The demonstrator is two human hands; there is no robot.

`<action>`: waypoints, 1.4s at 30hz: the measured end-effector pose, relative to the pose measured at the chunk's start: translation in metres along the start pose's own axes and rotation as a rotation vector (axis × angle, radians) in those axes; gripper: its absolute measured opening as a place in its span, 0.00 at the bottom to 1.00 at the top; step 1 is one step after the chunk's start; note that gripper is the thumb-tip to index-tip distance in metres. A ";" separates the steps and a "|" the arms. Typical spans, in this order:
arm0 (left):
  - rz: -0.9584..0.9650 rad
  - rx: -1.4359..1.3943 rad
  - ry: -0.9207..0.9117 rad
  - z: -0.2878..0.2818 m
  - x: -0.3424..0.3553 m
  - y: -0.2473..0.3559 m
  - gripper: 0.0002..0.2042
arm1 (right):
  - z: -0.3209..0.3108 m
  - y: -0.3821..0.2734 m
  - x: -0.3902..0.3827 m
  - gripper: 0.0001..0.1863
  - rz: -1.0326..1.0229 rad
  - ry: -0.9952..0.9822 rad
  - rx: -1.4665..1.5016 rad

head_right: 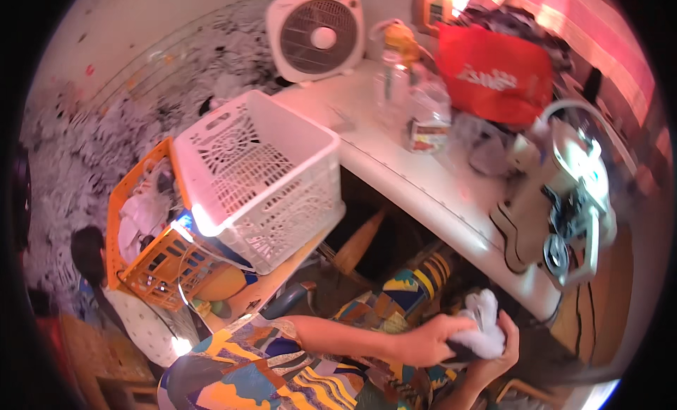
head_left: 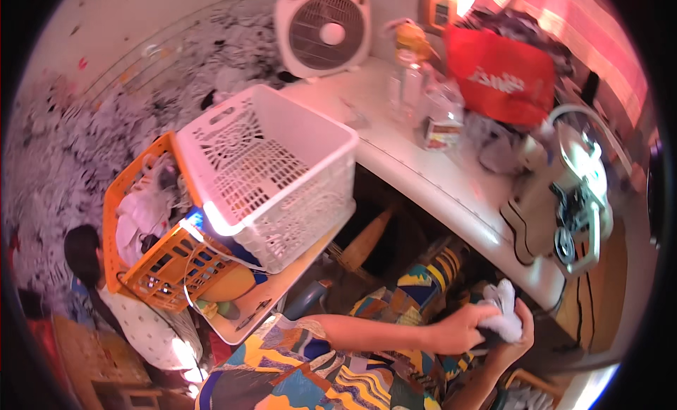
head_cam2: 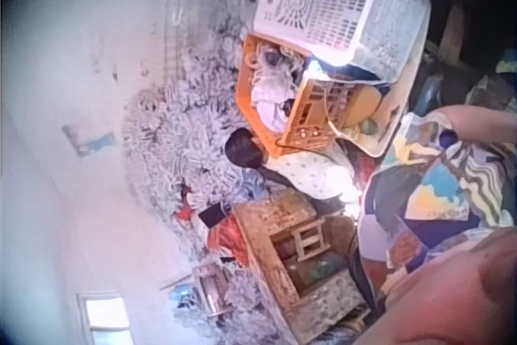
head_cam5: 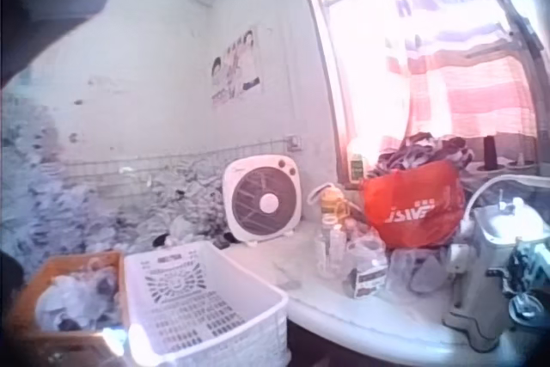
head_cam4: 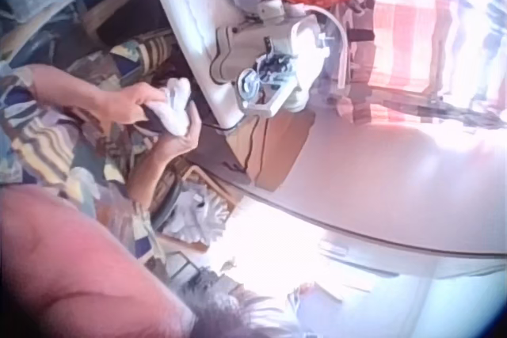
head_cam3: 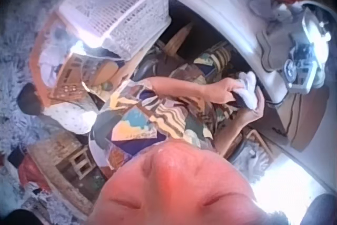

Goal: The person is using a fur sewing machine to stitch together pieces of white and black fuzzy fabric, likely for a plush toy.

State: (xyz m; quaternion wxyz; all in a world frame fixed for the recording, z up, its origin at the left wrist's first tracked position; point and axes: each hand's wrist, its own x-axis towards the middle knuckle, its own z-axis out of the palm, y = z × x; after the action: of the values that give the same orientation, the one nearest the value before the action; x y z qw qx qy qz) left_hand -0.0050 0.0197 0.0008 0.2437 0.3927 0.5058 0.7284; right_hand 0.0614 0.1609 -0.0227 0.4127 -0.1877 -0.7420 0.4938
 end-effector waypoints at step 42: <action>-0.584 -0.623 0.144 -0.009 -0.004 0.030 0.40 | -0.012 -0.005 -0.008 0.20 0.822 -0.353 1.531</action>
State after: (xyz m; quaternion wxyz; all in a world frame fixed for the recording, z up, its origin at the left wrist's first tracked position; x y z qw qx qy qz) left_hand -0.0088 0.0003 0.0257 0.5106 0.0891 0.3672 0.7723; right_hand 0.0763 0.1601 -0.0191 0.0947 -0.0328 -0.1349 0.9858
